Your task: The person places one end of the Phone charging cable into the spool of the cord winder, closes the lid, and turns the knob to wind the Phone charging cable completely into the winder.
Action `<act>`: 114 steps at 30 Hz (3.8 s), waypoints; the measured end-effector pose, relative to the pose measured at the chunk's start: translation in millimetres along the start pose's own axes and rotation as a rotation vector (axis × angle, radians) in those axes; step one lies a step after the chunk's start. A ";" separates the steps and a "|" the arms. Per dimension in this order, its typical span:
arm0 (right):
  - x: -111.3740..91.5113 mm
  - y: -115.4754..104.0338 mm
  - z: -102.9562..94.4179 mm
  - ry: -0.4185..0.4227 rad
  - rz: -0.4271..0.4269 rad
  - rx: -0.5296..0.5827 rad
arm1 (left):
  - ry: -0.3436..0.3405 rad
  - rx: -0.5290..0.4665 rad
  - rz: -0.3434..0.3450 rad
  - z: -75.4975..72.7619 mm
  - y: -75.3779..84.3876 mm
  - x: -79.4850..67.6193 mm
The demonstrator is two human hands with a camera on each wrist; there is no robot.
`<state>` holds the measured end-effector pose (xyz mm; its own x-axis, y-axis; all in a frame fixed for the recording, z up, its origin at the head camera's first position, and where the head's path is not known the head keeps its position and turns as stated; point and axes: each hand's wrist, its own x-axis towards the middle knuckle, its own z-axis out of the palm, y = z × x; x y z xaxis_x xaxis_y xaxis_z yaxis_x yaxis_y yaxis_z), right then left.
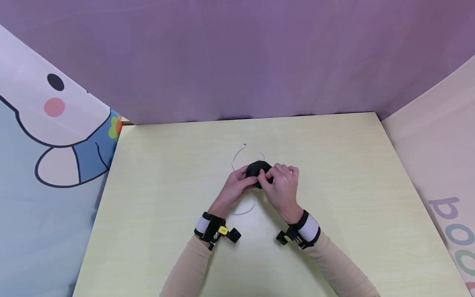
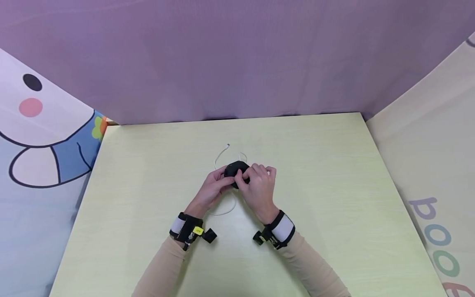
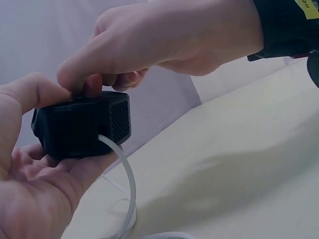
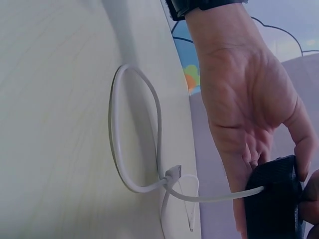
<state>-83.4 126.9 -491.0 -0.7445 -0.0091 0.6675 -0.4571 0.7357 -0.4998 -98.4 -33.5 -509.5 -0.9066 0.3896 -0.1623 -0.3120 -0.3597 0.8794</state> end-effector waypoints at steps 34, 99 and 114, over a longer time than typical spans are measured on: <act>26.0 37.5 -35.1 -0.439 -0.405 0.141 | -0.025 0.103 -0.019 -2.9 4.2 -2.9; 17.2 27.3 -28.6 -0.194 -0.462 -0.085 | -0.084 0.092 0.001 -0.5 10.0 -5.9; 13.9 19.4 -21.6 -0.161 -0.346 -0.060 | -0.067 0.076 0.022 0.3 9.3 -6.9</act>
<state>-92.1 155.7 -479.5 -0.6201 -0.3669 0.6935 -0.6694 0.7084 -0.2238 -94.9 -39.3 -500.0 -0.8911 0.4391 -0.1147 -0.2675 -0.3040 0.9143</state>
